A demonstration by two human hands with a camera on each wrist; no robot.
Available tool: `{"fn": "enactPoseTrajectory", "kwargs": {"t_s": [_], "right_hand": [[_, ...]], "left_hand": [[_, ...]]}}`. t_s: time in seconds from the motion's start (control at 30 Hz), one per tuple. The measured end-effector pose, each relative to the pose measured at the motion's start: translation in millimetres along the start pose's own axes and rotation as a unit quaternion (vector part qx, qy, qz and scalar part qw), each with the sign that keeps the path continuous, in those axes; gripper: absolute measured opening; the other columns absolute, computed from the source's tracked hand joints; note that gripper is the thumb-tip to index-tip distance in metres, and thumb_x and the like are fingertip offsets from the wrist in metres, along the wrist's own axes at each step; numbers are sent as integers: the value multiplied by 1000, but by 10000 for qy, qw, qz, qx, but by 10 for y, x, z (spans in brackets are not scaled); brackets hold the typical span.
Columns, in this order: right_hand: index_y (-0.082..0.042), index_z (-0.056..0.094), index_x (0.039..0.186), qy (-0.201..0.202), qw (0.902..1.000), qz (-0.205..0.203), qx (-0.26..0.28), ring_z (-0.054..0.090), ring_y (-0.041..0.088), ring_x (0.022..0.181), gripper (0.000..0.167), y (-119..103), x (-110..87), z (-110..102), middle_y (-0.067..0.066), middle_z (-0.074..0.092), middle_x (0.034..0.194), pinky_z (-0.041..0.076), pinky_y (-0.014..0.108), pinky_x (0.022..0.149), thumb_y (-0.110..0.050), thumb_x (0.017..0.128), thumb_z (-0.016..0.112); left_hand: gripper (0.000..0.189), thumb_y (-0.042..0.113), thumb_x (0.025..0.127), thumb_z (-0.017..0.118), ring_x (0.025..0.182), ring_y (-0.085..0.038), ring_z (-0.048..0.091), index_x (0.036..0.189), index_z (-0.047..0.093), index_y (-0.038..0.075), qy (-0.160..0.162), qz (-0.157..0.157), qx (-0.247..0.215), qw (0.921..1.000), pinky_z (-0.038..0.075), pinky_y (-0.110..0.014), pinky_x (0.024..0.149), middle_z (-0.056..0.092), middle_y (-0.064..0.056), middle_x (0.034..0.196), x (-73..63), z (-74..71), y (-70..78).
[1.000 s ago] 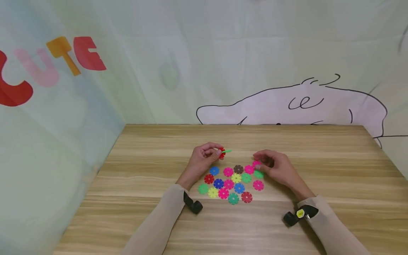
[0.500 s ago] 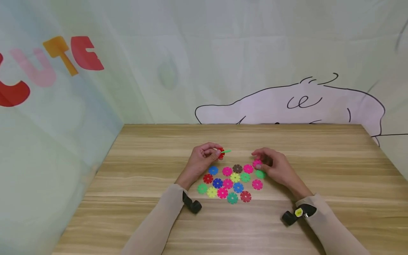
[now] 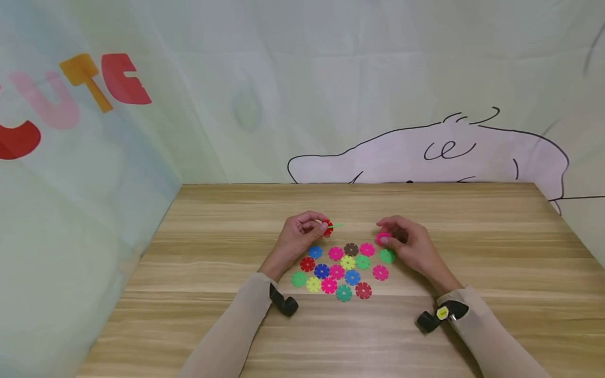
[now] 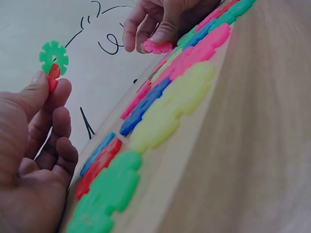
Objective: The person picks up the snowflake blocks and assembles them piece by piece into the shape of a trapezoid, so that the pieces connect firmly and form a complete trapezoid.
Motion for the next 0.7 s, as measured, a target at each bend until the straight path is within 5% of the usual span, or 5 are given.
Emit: {"fn": "enactPoseTrajectory", "kwargs": {"t_s": [0.37, 0.7], "right_hand": [[-7, 75, 125, 551, 9978, -93, 354, 63, 8, 84, 25, -23, -10, -88, 13, 77, 100, 52, 17, 76, -13, 101, 76], [-7, 77, 119, 692, 9956, -84, 631, 59, 9, 68, 19, 8, -17, -107, 15, 76, 90, 51, 21, 60, -11, 101, 75]], "left_hand": [[20, 21, 104, 73, 87, -13, 73, 114, 75, 4, -33, 0, 32, 10000, 57, -20, 80, 82, 6, 90, 8, 8, 12], [18, 21, 102, 76, 86, -15, 73, 110, 77, 5, 6, -106, 20, 9999, 58, -22, 79, 82, 7, 91, 5, 12, 4]]}}
Point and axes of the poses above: each hand's wrist, its own x-axis towards the middle knuckle, its own z-axis out of the palm, y = z × x, the point moved 8 cm from there along x, towards the middle knuckle
